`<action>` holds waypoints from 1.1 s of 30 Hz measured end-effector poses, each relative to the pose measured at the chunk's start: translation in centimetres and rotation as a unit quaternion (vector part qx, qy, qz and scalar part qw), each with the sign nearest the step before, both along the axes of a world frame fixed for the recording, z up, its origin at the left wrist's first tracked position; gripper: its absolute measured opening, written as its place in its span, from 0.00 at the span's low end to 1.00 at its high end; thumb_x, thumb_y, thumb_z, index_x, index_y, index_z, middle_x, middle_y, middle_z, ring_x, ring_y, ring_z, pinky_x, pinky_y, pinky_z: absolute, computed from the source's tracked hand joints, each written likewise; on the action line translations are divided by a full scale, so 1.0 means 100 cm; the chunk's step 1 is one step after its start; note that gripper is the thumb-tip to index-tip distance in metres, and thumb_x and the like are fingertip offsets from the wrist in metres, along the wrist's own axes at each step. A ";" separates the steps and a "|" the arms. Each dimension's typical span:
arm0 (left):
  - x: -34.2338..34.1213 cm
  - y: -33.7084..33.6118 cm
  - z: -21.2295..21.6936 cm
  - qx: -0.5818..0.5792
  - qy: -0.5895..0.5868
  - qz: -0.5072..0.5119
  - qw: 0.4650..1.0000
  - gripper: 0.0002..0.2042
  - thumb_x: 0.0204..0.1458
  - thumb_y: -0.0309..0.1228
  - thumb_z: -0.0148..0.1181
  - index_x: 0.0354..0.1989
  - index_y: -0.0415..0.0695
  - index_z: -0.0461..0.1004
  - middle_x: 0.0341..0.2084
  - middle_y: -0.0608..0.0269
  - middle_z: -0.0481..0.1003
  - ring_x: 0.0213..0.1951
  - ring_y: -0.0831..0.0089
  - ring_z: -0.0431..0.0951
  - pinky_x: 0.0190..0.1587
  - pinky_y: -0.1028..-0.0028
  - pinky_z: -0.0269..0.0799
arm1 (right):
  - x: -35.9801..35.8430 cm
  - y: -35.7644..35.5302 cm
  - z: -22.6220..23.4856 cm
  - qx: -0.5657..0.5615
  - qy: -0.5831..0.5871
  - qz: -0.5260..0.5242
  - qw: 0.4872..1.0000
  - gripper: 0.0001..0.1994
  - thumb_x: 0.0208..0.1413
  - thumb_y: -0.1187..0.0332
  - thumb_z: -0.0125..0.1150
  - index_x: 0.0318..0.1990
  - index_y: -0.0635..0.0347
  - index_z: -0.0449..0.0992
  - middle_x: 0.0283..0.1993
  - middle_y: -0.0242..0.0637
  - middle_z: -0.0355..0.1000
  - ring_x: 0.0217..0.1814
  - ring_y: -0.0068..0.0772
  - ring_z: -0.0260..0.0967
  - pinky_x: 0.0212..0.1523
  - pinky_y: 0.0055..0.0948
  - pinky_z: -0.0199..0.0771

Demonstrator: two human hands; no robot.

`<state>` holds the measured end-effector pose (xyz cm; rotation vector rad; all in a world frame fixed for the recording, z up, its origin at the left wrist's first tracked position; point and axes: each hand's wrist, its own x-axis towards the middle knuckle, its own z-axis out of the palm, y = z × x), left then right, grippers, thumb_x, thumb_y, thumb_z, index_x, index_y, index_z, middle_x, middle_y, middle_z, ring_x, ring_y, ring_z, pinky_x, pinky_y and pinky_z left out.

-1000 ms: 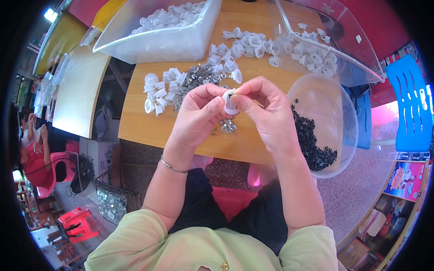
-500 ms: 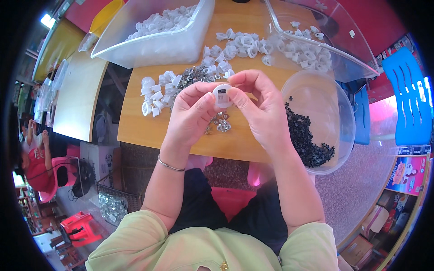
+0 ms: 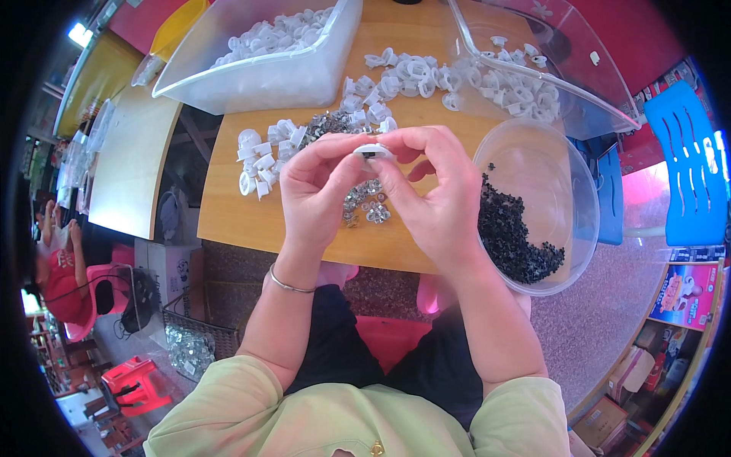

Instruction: The person assembles components by inserting small black pieces into white plastic casings by hand and placing the assembled parts into a clear container.

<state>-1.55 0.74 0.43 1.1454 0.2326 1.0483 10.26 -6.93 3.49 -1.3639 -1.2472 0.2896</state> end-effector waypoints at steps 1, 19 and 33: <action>0.001 0.000 0.000 0.021 0.001 0.008 1.000 0.09 0.50 0.17 0.53 0.40 0.32 0.72 0.39 0.58 0.71 0.40 0.74 0.74 0.42 0.77 0.74 | -0.001 0.000 0.000 0.003 0.003 -0.007 1.000 0.09 0.44 0.78 0.62 0.35 0.61 0.73 0.34 0.32 0.70 0.33 0.21 0.67 0.29 0.19 0.67; 0.007 -0.009 -0.004 0.110 0.031 0.117 0.987 0.09 0.45 0.12 0.55 0.35 0.34 0.73 0.35 0.57 0.74 0.38 0.75 0.76 0.40 0.79 0.75 | -0.006 0.001 -0.001 0.043 -0.079 -0.074 0.993 0.09 0.39 0.79 0.62 0.31 0.58 0.73 0.27 0.32 0.69 0.24 0.23 0.65 0.24 0.21 0.67; 0.007 -0.007 -0.002 0.247 0.068 0.186 0.949 0.08 0.40 0.12 0.58 0.28 0.35 0.72 0.32 0.54 0.75 0.35 0.71 0.77 0.34 0.79 0.76 | -0.008 -0.001 -0.001 0.066 -0.124 -0.099 0.985 0.11 0.35 0.81 0.61 0.30 0.60 0.72 0.26 0.35 0.67 0.23 0.26 0.67 0.24 0.22 0.69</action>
